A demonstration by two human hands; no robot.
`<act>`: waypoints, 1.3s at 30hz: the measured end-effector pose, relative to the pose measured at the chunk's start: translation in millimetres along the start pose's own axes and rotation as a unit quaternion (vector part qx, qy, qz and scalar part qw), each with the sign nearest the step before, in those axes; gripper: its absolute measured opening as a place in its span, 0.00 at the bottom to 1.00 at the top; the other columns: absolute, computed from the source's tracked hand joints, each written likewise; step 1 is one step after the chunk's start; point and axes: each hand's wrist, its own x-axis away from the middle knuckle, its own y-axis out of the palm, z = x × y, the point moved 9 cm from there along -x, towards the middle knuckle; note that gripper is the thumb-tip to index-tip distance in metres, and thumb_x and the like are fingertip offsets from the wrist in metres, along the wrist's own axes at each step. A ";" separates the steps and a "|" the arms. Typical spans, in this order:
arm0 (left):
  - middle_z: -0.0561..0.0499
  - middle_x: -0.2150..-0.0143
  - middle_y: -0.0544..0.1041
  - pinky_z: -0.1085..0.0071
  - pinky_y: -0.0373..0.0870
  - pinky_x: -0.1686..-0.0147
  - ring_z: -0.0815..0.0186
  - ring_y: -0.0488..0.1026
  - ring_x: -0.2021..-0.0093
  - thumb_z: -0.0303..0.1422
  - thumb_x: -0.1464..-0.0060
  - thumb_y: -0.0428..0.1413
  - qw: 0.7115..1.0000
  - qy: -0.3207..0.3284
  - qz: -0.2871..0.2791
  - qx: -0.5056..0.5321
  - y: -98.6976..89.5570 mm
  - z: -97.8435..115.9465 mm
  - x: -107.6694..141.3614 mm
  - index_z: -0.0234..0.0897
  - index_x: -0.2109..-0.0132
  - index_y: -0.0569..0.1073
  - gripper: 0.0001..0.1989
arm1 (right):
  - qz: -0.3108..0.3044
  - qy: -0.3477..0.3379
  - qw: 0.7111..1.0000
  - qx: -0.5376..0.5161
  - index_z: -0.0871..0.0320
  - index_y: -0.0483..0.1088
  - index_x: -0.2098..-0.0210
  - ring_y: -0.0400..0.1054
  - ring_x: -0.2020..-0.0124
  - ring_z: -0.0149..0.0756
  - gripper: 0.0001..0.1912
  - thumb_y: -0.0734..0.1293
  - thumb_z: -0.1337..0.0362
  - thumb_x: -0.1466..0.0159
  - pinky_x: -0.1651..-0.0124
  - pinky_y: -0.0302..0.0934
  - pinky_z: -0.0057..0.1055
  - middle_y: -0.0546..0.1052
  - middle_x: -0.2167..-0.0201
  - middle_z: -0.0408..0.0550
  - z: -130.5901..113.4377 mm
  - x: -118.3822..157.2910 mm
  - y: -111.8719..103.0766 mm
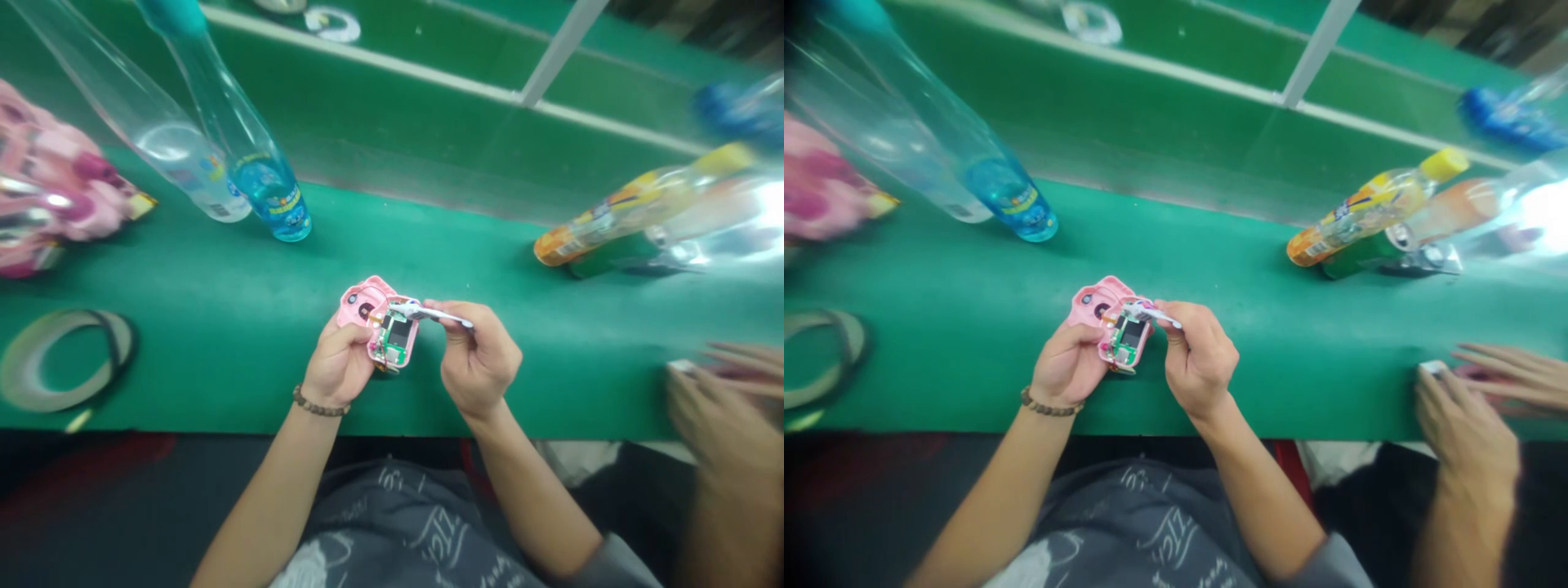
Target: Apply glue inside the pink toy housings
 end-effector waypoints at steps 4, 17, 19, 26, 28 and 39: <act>0.54 0.46 0.77 0.51 0.69 0.40 0.51 0.65 0.36 0.23 0.52 0.57 1.000 0.002 -0.002 -0.006 -0.5 -0.7 -0.4 0.51 0.35 0.64 0.37 | 0.022 -0.011 1.000 0.006 0.44 0.74 0.55 0.78 0.62 0.42 0.17 0.65 0.74 0.36 0.60 0.75 0.43 0.82 0.62 0.44 -1.2 -0.7 -2.4; 0.48 0.41 0.74 0.49 0.67 0.40 0.48 0.65 0.35 0.21 0.54 0.59 1.000 0.011 -0.016 0.011 4.4 2.2 0.8 0.45 0.36 0.63 0.38 | 0.041 -0.027 0.998 0.036 0.46 0.73 0.57 0.78 0.62 0.41 0.15 0.66 0.73 0.36 0.60 0.76 0.42 0.81 0.63 0.45 -3.3 -4.8 -9.5; 0.46 0.39 0.72 0.51 0.64 0.37 0.50 0.63 0.35 0.19 0.54 0.57 0.999 0.011 -0.016 0.026 4.0 2.4 1.8 0.41 0.36 0.62 0.38 | 0.069 -0.003 0.997 0.033 0.48 0.73 0.57 0.78 0.62 0.40 0.11 0.66 0.71 0.35 0.60 0.77 0.42 0.81 0.63 0.45 0.2 -5.7 -21.0; 0.55 0.42 0.73 0.62 0.70 0.46 0.58 0.68 0.39 0.19 0.62 0.62 0.996 0.083 0.029 -0.031 -7.7 9.7 1.3 0.49 0.45 0.68 0.35 | 0.067 0.149 0.985 -0.057 0.53 0.70 0.58 0.78 0.69 0.37 0.04 0.65 0.64 0.33 0.68 0.79 0.37 0.79 0.63 0.46 43.8 19.9 -35.6; 0.54 0.43 0.73 0.66 0.72 0.51 0.61 0.71 0.44 0.20 0.61 0.63 0.992 0.100 0.023 -0.072 -7.8 10.2 0.4 0.49 0.45 0.67 0.34 | 0.046 0.155 0.985 -0.052 0.53 0.70 0.58 0.78 0.68 0.38 0.04 0.66 0.64 0.33 0.67 0.79 0.37 0.80 0.63 0.46 51.9 28.1 -31.2; 0.49 0.46 0.71 0.71 0.74 0.59 0.65 0.73 0.54 0.24 0.46 0.59 0.954 0.136 -0.013 -0.266 -3.8 10.8 -0.1 0.49 0.40 0.60 0.30 | -0.048 0.082 0.991 0.092 0.45 0.73 0.57 0.77 0.67 0.38 0.09 0.65 0.65 0.33 0.64 0.73 0.36 0.81 0.63 0.43 54.6 17.7 -15.3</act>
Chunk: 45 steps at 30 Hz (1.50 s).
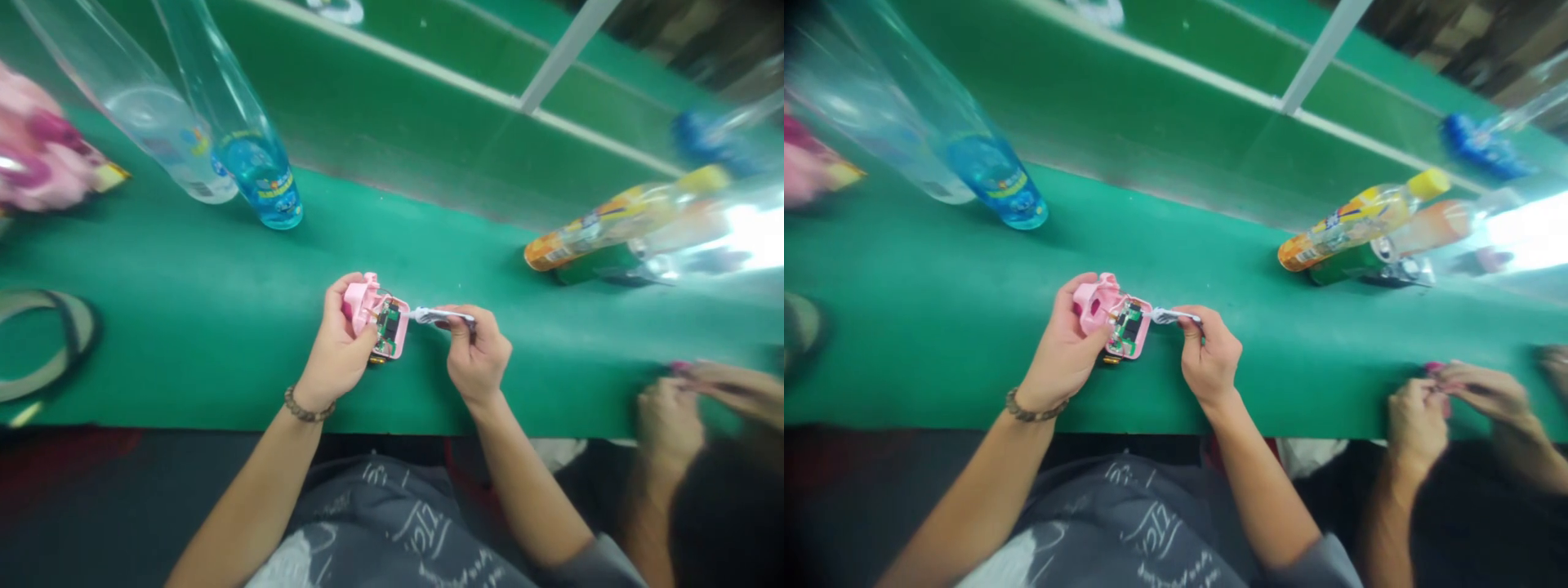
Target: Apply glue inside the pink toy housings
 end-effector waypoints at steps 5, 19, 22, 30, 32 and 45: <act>0.46 0.45 0.70 0.72 0.73 0.58 0.66 0.73 0.53 0.24 0.47 0.60 0.999 0.013 0.006 -0.043 1.6 4.4 0.3 0.44 0.39 0.58 0.31 | -0.009 -0.019 1.000 0.015 0.49 0.73 0.58 0.77 0.67 0.36 0.07 0.65 0.65 0.33 0.61 0.73 0.34 0.81 0.63 0.43 -1.2 -0.7 0.0; 0.46 0.45 0.72 0.72 0.70 0.57 0.64 0.73 0.56 0.20 0.53 0.62 0.999 0.011 0.029 0.025 8.3 10.0 4.7 0.43 0.41 0.66 0.32 | -0.030 -0.116 0.991 0.067 0.55 0.74 0.59 0.76 0.63 0.32 0.08 0.66 0.71 0.35 0.58 0.69 0.25 0.81 0.64 0.45 -25.1 -4.5 1.3; 0.47 0.46 0.72 0.72 0.70 0.58 0.65 0.73 0.58 0.21 0.51 0.60 0.999 0.026 0.023 -0.009 9.2 12.4 5.8 0.43 0.40 0.64 0.32 | -0.037 -0.118 0.990 0.074 0.55 0.74 0.58 0.77 0.63 0.33 0.09 0.66 0.72 0.35 0.58 0.70 0.26 0.81 0.64 0.45 -27.4 -5.4 1.6; 0.46 0.42 0.69 0.70 0.67 0.50 0.63 0.72 0.52 0.19 0.50 0.58 0.997 0.050 0.030 -0.043 8.4 15.2 6.8 0.43 0.40 0.64 0.31 | -0.073 -0.130 0.984 0.094 0.43 0.73 0.53 0.78 0.63 0.39 0.14 0.63 0.68 0.33 0.60 0.75 0.36 0.81 0.63 0.43 -35.3 -7.0 5.6; 0.46 0.42 0.69 0.69 0.67 0.49 0.62 0.72 0.52 0.19 0.51 0.59 0.998 0.049 0.035 -0.032 7.4 15.6 6.7 0.43 0.40 0.66 0.32 | -0.055 -0.136 0.984 0.099 0.43 0.73 0.54 0.78 0.62 0.39 0.13 0.63 0.68 0.33 0.60 0.75 0.36 0.81 0.63 0.43 -35.6 -8.2 1.5; 0.47 0.43 0.71 0.70 0.67 0.47 0.61 0.71 0.49 0.15 0.55 0.60 0.997 0.049 0.064 -0.007 0.9 13.5 7.0 0.41 0.42 0.68 0.33 | -0.042 -0.090 0.995 0.016 0.52 0.73 0.57 0.78 0.61 0.35 0.10 0.66 0.72 0.36 0.58 0.73 0.29 0.82 0.63 0.43 -36.5 15.6 -6.0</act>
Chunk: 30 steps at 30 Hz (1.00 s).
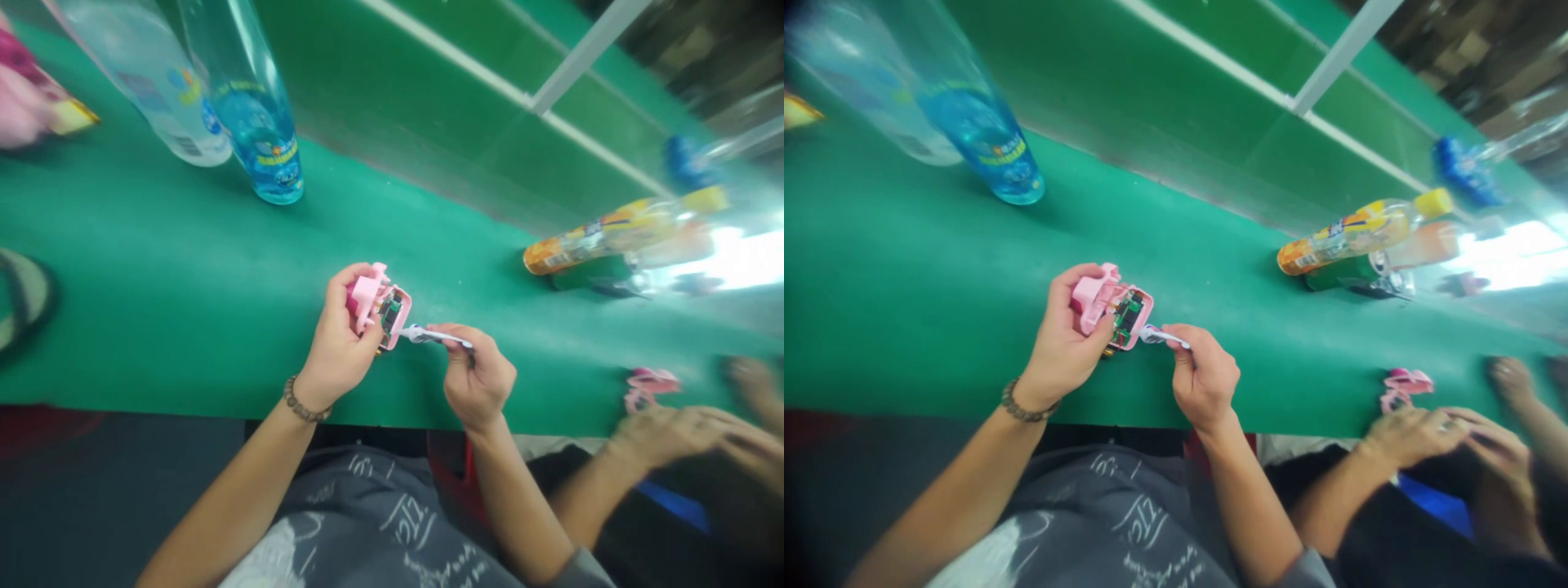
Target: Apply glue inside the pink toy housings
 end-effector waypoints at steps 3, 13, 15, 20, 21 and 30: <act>0.47 0.41 0.69 0.70 0.68 0.47 0.61 0.71 0.48 0.17 0.52 0.57 0.998 0.020 -0.015 -0.057 1.6 2.0 0.4 0.41 0.40 0.64 0.33 | -0.039 -0.011 0.999 0.011 0.50 0.73 0.56 0.78 0.62 0.35 0.11 0.65 0.71 0.34 0.58 0.74 0.30 0.82 0.62 0.43 -3.9 1.4 6.1; 0.46 0.41 0.69 0.70 0.66 0.46 0.60 0.71 0.47 0.17 0.51 0.57 0.997 0.030 -0.016 -0.072 2.2 3.8 0.2 0.40 0.39 0.64 0.32 | 0.003 0.000 1.000 0.007 0.48 0.73 0.54 0.78 0.65 0.38 0.12 0.66 0.70 0.35 0.61 0.76 0.35 0.82 0.63 0.43 7.1 3.0 6.1; 0.46 0.41 0.69 0.70 0.66 0.46 0.61 0.71 0.47 0.17 0.51 0.57 0.997 0.030 -0.017 -0.071 2.3 3.8 0.3 0.40 0.40 0.64 0.32 | 0.001 0.002 1.000 0.003 0.48 0.73 0.55 0.78 0.65 0.38 0.12 0.66 0.70 0.35 0.60 0.76 0.35 0.82 0.63 0.43 8.2 3.6 7.6; 0.46 0.40 0.68 0.69 0.66 0.45 0.60 0.70 0.47 0.17 0.50 0.56 0.997 0.032 -0.022 -0.070 3.6 4.4 0.5 0.39 0.39 0.63 0.31 | -0.017 0.001 1.000 0.024 0.48 0.74 0.55 0.78 0.65 0.38 0.11 0.65 0.69 0.34 0.60 0.76 0.35 0.82 0.63 0.44 6.2 1.4 10.9; 0.46 0.40 0.68 0.68 0.65 0.45 0.60 0.70 0.46 0.18 0.50 0.56 0.997 0.034 -0.024 -0.071 4.0 4.7 0.5 0.39 0.39 0.63 0.31 | -0.020 -0.001 0.999 0.029 0.49 0.74 0.55 0.78 0.65 0.37 0.11 0.65 0.69 0.34 0.60 0.76 0.34 0.82 0.63 0.44 5.2 0.6 11.1; 0.45 0.40 0.68 0.69 0.67 0.47 0.60 0.70 0.47 0.19 0.48 0.57 0.996 0.042 -0.016 -0.072 2.8 7.2 2.3 0.39 0.39 0.63 0.30 | -0.058 -0.061 0.995 0.061 0.47 0.72 0.53 0.78 0.61 0.35 0.12 0.64 0.69 0.33 0.58 0.74 0.29 0.82 0.61 0.42 -10.3 -4.2 17.2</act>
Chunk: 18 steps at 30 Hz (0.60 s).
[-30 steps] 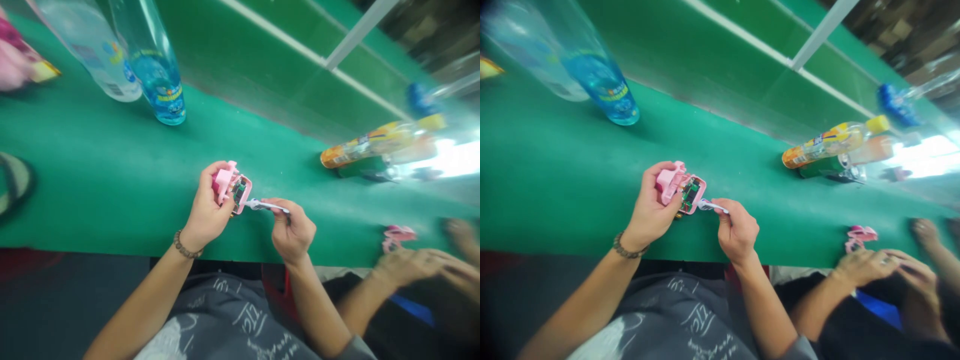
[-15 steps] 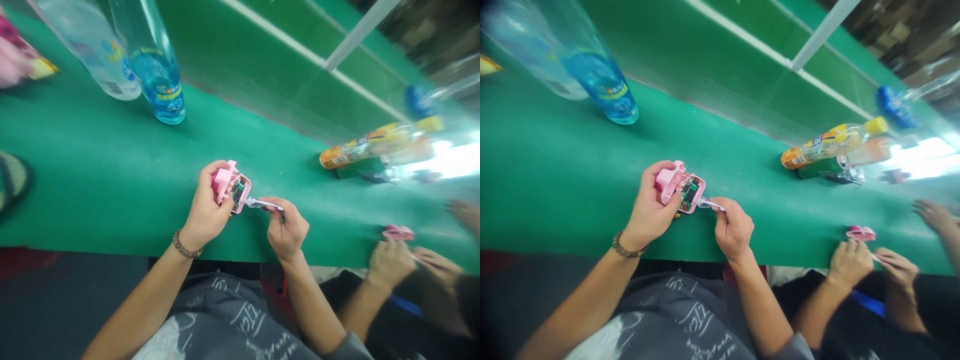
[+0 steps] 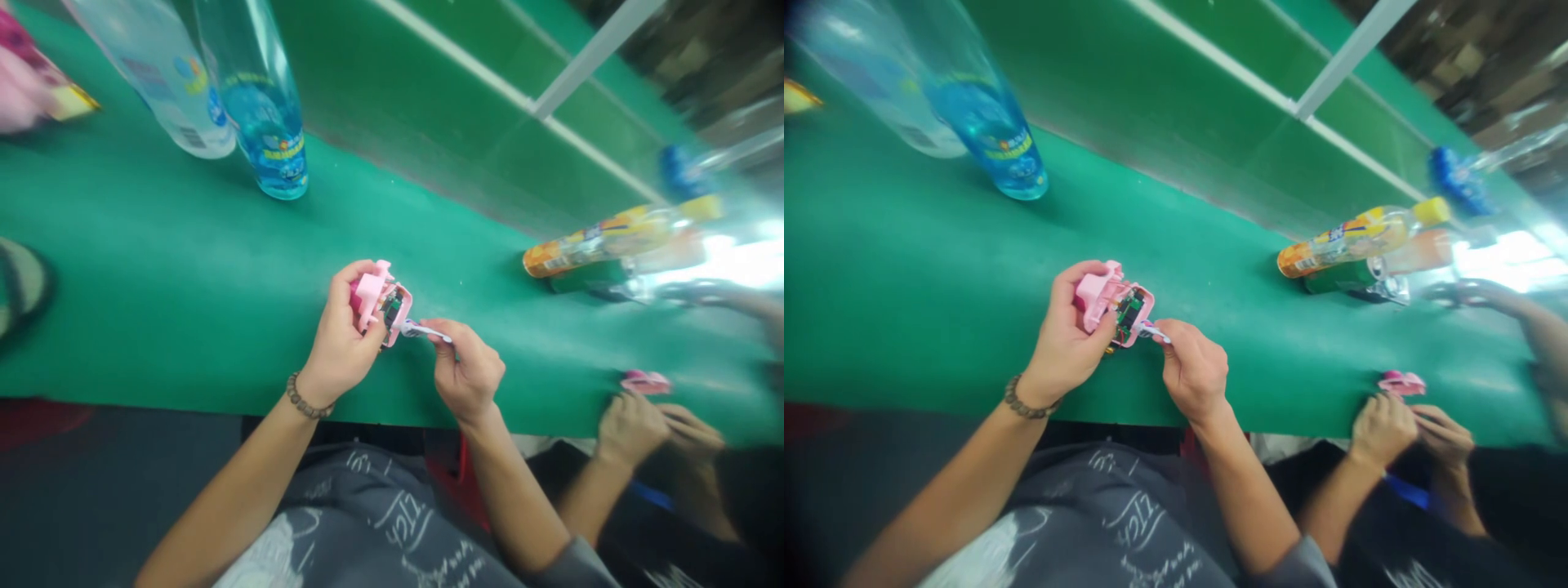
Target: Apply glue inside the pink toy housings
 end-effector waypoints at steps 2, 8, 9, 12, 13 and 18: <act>0.45 0.40 0.68 0.69 0.67 0.47 0.61 0.71 0.48 0.20 0.48 0.57 1.000 -0.001 0.000 0.004 -0.1 -0.4 0.1 0.40 0.39 0.64 0.30 | -0.006 -0.016 1.000 0.004 0.47 0.72 0.52 0.78 0.62 0.34 0.13 0.64 0.70 0.33 0.57 0.74 0.28 0.82 0.61 0.42 -2.7 -1.4 0.8; 0.46 0.41 0.69 0.70 0.71 0.50 0.63 0.72 0.49 0.20 0.48 0.57 0.998 0.040 -0.002 -0.038 -2.4 1.0 -0.3 0.41 0.39 0.63 0.30 | -0.028 -0.076 0.996 0.028 0.52 0.73 0.52 0.78 0.62 0.34 0.15 0.63 0.73 0.35 0.59 0.73 0.29 0.82 0.61 0.45 -13.6 -5.8 3.0; 0.46 0.42 0.69 0.71 0.72 0.51 0.63 0.72 0.49 0.20 0.48 0.57 0.998 0.049 0.000 -0.048 -3.3 2.0 -0.5 0.41 0.39 0.63 0.30 | -0.034 -0.066 0.997 0.027 0.51 0.73 0.52 0.78 0.62 0.35 0.15 0.63 0.72 0.34 0.59 0.73 0.29 0.82 0.61 0.45 -11.7 -6.0 2.9; 0.46 0.42 0.71 0.72 0.73 0.52 0.65 0.73 0.50 0.21 0.48 0.58 0.998 0.050 0.022 -0.044 -8.2 1.5 -1.7 0.41 0.40 0.64 0.29 | -0.007 0.004 1.000 0.006 0.50 0.74 0.54 0.78 0.62 0.36 0.12 0.64 0.69 0.34 0.58 0.73 0.30 0.82 0.61 0.45 2.4 -3.1 -5.5; 0.45 0.43 0.71 0.71 0.73 0.51 0.65 0.74 0.50 0.21 0.47 0.58 0.998 0.042 0.030 -0.030 -10.1 -0.2 -2.4 0.40 0.41 0.64 0.28 | 0.023 0.038 0.999 -0.008 0.50 0.74 0.55 0.78 0.63 0.36 0.10 0.65 0.68 0.34 0.58 0.74 0.31 0.82 0.62 0.44 9.8 -0.5 -11.5; 0.46 0.43 0.73 0.70 0.73 0.48 0.64 0.75 0.48 0.22 0.49 0.61 0.996 0.010 0.066 0.053 -17.7 -15.4 -7.3 0.41 0.43 0.66 0.27 | 0.220 0.260 0.915 -0.217 0.52 0.71 0.60 0.77 0.68 0.36 0.05 0.66 0.60 0.34 0.66 0.76 0.36 0.79 0.65 0.42 65.0 27.5 -29.7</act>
